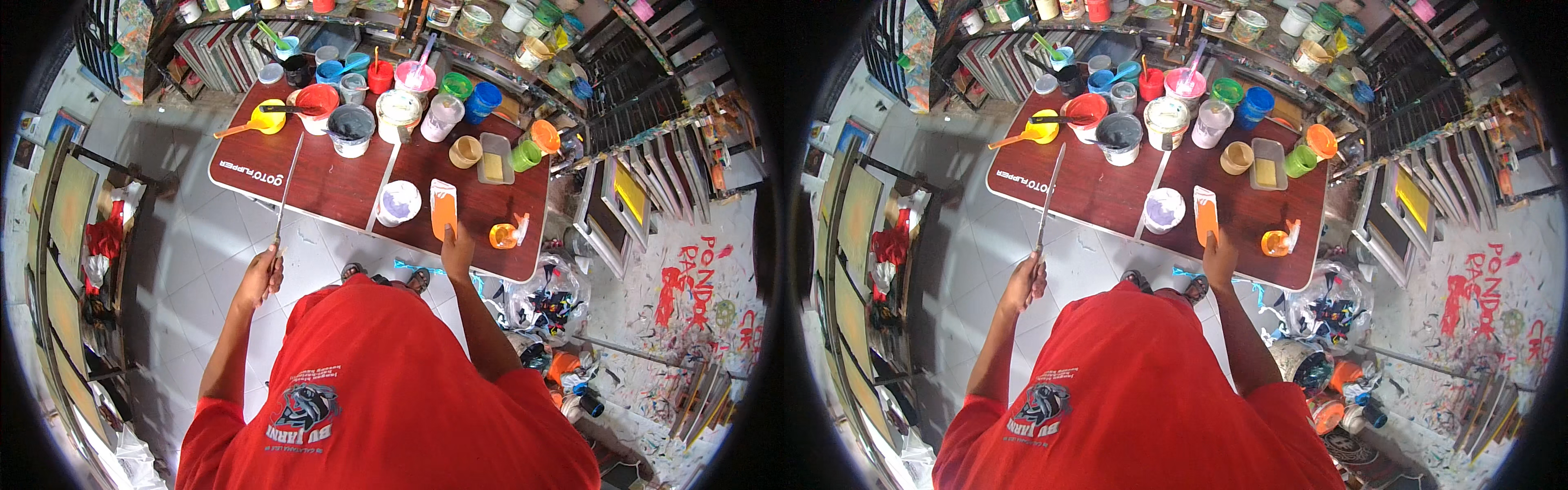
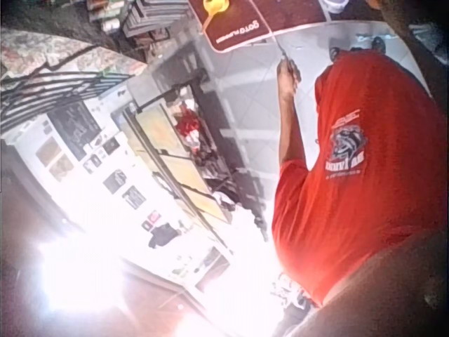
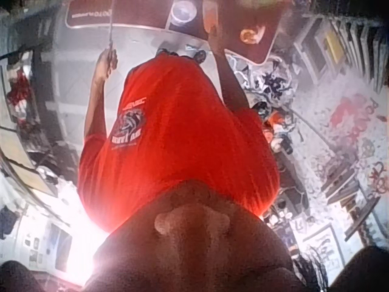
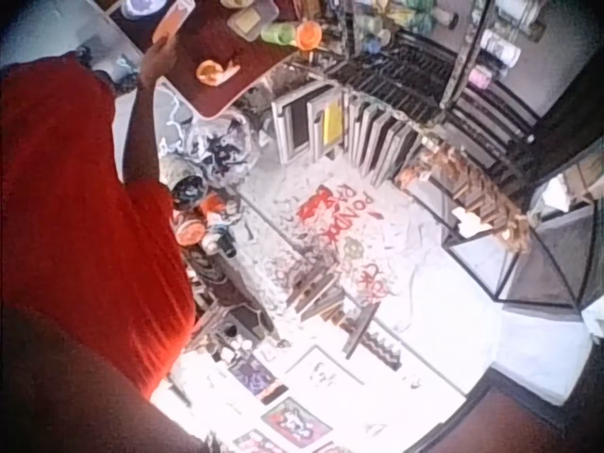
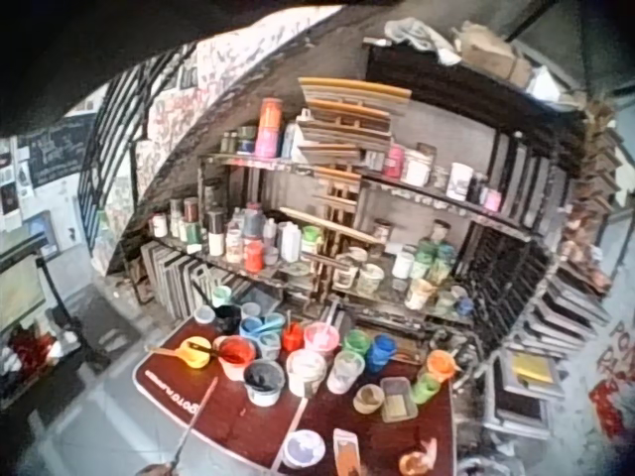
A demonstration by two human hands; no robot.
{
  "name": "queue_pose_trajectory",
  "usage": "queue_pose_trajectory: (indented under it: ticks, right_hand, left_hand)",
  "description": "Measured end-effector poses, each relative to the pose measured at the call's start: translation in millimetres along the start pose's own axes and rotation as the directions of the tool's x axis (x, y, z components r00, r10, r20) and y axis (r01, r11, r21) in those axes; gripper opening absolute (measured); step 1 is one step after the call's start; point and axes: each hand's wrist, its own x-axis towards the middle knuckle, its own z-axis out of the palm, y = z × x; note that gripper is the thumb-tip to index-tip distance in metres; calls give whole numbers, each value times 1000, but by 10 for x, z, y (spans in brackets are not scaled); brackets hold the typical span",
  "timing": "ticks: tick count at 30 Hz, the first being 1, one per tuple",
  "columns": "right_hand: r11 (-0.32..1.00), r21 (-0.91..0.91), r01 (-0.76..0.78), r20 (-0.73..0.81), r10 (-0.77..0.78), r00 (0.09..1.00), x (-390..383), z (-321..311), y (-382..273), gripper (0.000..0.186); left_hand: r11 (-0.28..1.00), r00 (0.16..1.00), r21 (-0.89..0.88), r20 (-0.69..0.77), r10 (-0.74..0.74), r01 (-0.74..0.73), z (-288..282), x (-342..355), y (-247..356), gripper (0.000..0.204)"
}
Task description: The person scrapes orange ink off a spatula onto a small board, then picks up a squeegee and a screen frame before transferring yellow ink from a tub onto the board.
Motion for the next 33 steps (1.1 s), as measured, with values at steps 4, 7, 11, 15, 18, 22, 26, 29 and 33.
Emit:
queue_pose_trajectory:
  ticks: [4, 7, 11, 15, 18, 22, 26, 29, 33]
  right_hand:
    - [999, -30, 18, -3, -19, 1000, -19, 2, -38, 24]
    - [998, -62, -20, 55, 23, 998, -27, -27, -60, 23]
    - [993, -102, 59, 48, -54, 997, -34, -12, -2, 24]
    - [975, -180, 134, 94, -119, 988, -52, -13, 24, 24]
    - [956, -250, 155, 165, -116, 980, -36, 5, 62, 24]
    - [914, -357, 190, 231, -111, 967, 16, 45, 84, 24]
    - [834, -521, 180, 285, -29, 958, 112, 92, 198, 22]
    - [818, -563, 118, 253, 35, 967, 181, 117, 364, 22]
    - [839, -537, 89, 239, 50, 970, 224, -50, -34, 23]
  left_hand:
    - [1000, 1000, -2, 2, -17, 17, 23, 2, 40, 48]
    - [1000, 1000, 3, -6, -18, 18, 27, -1, 50, 49]
    - [1000, 999, 3, -19, -28, 28, 30, -19, 53, 49]
    - [1000, 1000, -14, -12, -25, 24, 16, -35, 35, 48]
    - [1000, 1000, 1, -22, -17, 17, 8, -33, 27, 48]
    - [1000, 1000, 11, -28, -1, 2, 21, -34, 39, 48]
    - [1000, 1000, 11, -24, -10, 11, 5, -8, 53, 48]
    - [1000, 999, 15, -26, -24, 25, 2, 11, 58, 48]
    - [998, 998, 51, -52, -31, 34, -20, 4, 9, 48]
